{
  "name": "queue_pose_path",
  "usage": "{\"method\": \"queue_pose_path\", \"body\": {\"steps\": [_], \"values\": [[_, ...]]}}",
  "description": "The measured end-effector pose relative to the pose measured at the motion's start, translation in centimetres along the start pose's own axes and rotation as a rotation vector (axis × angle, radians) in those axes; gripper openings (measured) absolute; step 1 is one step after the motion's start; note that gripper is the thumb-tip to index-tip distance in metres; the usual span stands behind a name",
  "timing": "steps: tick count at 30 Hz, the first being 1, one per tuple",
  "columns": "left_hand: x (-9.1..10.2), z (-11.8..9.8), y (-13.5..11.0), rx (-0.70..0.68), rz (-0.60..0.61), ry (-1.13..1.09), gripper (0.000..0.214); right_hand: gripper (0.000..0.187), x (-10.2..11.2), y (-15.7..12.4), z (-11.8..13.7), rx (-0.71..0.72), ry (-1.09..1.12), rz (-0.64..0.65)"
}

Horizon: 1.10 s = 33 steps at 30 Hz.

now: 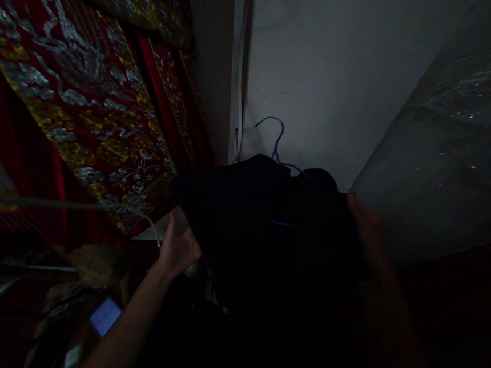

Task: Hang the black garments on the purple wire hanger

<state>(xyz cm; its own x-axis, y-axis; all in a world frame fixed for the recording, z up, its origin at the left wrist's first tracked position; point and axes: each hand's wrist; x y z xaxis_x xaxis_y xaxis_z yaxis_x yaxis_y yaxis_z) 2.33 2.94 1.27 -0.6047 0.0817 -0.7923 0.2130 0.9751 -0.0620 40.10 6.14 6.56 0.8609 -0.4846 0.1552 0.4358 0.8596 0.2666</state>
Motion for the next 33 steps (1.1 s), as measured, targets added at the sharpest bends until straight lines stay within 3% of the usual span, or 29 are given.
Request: {"method": "queue_pose_path", "body": {"steps": [2, 4, 7, 9, 13, 16, 19, 23, 27, 30, 32, 33], "values": [[0.1, -0.2, -0.6, -0.022, 0.054, 0.043, 0.085, 0.041, -0.7, 1.3, 1.0, -0.023, 0.013, -0.06], [-0.1, -0.2, -0.4, -0.15, 0.044, 0.122, 0.073, 0.043, -2.4, 2.0, 2.1, -0.027, 0.068, -0.044], [-0.4, 0.3, 0.7, -0.363, -0.113, 0.18, 0.058, 0.045, -5.5, 1.8, 2.9, 0.025, 0.158, 0.098], [-0.2, 0.7, 1.1, -0.426, -0.238, 0.142, 0.053, 0.045, -6.9, 1.3, 2.5, 0.041, 0.193, 0.177], [1.3, 2.2, 0.5, -0.42, -0.4, 0.048, 0.053, 0.046, -6.9, -0.1, 0.4, -0.039, 0.181, 0.266], [2.6, 4.0, -0.7, -0.261, -0.411, 0.045, 0.053, 0.047, -5.8, -0.7, -1.5, -0.062, 0.146, 0.265], [3.3, 6.1, -1.7, -0.141, -0.38, 0.107, 0.059, 0.05, -5.1, -1.3, -3.1, -0.033, 0.098, 0.15], [3.6, 7.6, -2.4, -0.162, -0.453, 0.094, 0.056, 0.056, -5.3, -2.0, -5.3, -0.027, -0.08, -0.067], [4.2, 7.0, -2.7, -0.208, -0.506, 0.083, 0.054, 0.059, -6.8, -3.3, -6.6, -0.194, -0.009, -0.038], [4.5, 6.6, -3.1, -0.208, -0.514, 0.107, 0.052, 0.06, -8.5, -6.3, -6.6, -0.095, -0.016, -0.215], [4.4, 7.0, -3.3, -0.171, -0.529, 0.109, 0.05, 0.06, -9.8, -9.5, -6.5, 0.01, -0.099, -0.398], [4.3, 7.4, -3.4, -0.157, -0.54, 0.101, 0.05, 0.058, -10.6, -11.3, -6.6, 0.015, -0.125, -0.427]]}}
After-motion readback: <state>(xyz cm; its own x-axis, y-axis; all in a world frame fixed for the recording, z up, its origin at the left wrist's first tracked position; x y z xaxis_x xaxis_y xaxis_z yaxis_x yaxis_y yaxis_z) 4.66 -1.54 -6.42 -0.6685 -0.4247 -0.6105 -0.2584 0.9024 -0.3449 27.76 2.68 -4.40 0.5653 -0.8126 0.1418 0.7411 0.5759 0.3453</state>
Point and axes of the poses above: each hand's wrist, its own y-axis towards the middle knuckle, its own x-axis out of the back of the hand, z = x × y, and after that the axes turned 15 degrees about -y, right-handed
